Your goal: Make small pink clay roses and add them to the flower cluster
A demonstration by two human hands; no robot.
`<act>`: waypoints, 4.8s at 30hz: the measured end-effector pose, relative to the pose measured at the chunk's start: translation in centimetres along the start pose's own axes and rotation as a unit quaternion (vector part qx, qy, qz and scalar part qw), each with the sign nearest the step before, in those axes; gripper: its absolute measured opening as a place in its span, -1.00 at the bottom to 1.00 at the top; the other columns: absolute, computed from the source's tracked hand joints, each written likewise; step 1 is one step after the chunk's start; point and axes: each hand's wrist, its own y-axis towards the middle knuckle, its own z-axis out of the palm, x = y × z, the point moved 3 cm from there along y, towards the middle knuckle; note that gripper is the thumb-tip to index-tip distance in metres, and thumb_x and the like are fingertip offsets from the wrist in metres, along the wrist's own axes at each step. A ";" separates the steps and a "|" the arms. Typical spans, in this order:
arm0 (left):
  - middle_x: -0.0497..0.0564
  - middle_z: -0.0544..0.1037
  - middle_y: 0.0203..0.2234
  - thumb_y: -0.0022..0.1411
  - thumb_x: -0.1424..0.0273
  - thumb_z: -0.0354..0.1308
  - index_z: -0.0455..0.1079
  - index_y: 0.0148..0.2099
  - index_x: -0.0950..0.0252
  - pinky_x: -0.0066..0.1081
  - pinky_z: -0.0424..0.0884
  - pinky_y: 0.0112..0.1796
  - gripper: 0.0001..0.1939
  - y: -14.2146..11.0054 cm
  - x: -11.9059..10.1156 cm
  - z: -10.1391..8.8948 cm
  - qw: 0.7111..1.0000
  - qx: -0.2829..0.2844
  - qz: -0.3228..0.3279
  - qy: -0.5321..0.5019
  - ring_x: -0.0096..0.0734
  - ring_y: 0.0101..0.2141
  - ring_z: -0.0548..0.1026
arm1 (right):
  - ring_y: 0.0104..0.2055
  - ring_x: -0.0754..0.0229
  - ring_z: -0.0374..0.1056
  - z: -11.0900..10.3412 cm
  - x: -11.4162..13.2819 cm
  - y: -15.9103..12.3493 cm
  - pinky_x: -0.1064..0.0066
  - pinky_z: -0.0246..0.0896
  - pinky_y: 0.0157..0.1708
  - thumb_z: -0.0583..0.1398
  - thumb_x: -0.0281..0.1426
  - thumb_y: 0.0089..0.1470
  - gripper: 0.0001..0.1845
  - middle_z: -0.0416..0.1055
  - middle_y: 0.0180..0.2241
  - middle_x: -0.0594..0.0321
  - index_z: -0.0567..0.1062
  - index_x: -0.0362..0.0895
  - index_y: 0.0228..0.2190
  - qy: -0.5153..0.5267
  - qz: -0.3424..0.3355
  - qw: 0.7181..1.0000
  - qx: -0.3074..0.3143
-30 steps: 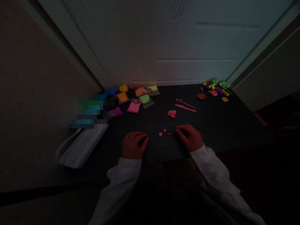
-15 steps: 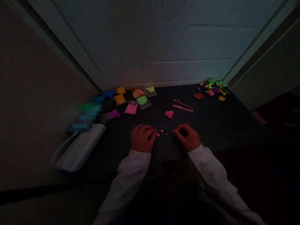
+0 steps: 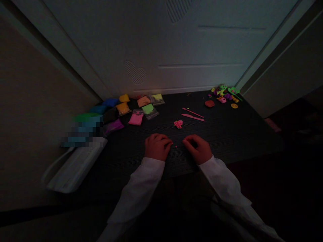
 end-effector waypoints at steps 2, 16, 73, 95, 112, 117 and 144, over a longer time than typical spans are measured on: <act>-0.09 0.46 -0.42 -0.07 0.32 0.09 0.40 -0.44 0.12 -0.18 0.13 -0.26 -0.91 -0.1 -0.3 -0.5 1.000 -0.009 0.011 -0.013 -0.26 -0.26 0.27 | -0.44 0.29 0.23 0.0 0.0 0.0 0.45 0.13 -0.40 0.06 -0.30 -0.07 -0.82 0.33 -0.49 0.27 0.38 -0.13 -0.44 0.000 -0.006 1.000 0.000; -0.05 0.44 -0.39 -0.04 0.41 0.09 0.39 -0.34 0.19 -0.27 0.22 -0.16 -0.86 -2.2 -2.1 -1.2 0.973 -0.160 0.053 -0.159 -0.38 -0.20 0.25 | -0.33 0.28 0.26 0.7 1.5 -0.2 0.40 0.10 -0.29 0.00 -0.38 0.00 -0.77 0.38 -0.38 0.27 0.40 -0.06 -0.31 -0.001 -0.094 0.993 0.076; 0.00 0.42 -0.42 -0.07 0.55 0.07 0.33 -0.33 0.33 -0.36 0.30 -0.25 -0.83 -4.8 2.5 -3.9 0.950 -0.269 0.005 -0.157 -0.44 -0.33 0.36 | -0.46 0.31 0.27 0.0 -0.8 -0.1 0.43 0.17 -0.40 0.20 -0.35 -0.22 -0.78 0.33 -0.52 0.33 0.34 -0.12 -0.42 0.189 0.074 0.970 -0.134; -0.01 0.42 -0.42 -0.05 0.49 0.06 0.35 -0.34 0.30 -0.41 0.30 -0.31 -0.85 -5.4 3.8 -4.5 0.940 -0.291 -0.075 -0.162 -0.45 -0.36 0.38 | -0.37 0.28 0.32 0.2 -1.0 0.0 0.34 0.18 -0.28 0.01 -0.32 -0.01 -0.77 0.39 -0.40 0.22 0.33 -0.14 -0.30 0.237 0.084 0.962 -0.107; -0.02 0.44 -0.45 -0.05 0.35 0.05 0.38 -0.37 0.27 -0.37 0.26 -0.26 -0.83 -5.4 5.2 -3.4 0.968 -0.224 -0.098 -0.052 -0.41 -0.35 0.36 | -0.57 0.36 0.20 -0.1 -0.9 0.1 0.50 0.09 -0.55 0.18 -0.30 -0.22 -0.81 0.27 -0.63 0.37 0.30 -0.15 -0.55 0.234 0.127 0.958 -0.108; -0.03 0.44 -0.44 -0.11 0.28 0.09 0.40 -0.37 0.20 -0.34 0.25 -0.27 -0.81 -5.2 5.6 -2.3 0.983 -0.164 -0.080 -0.013 -0.37 -0.34 0.35 | -0.51 0.32 0.23 -0.3 -0.3 0.2 0.44 0.12 -0.44 0.06 -0.27 -0.07 -0.79 0.32 -0.58 0.31 0.37 -0.15 -0.48 0.197 0.114 0.967 -0.115; -0.08 0.47 -0.44 -0.07 0.30 0.10 0.41 -0.46 0.09 -0.18 0.11 -0.23 -0.92 -1.9 -1.5 0.0 0.994 -0.087 0.041 -0.058 -0.30 -0.28 0.26 | -0.47 0.29 0.22 0.4 -1.1 0.6 0.45 0.12 -0.46 0.12 -0.27 -0.15 -0.81 0.32 -0.52 0.29 0.39 -0.13 -0.47 0.164 0.132 0.975 -0.073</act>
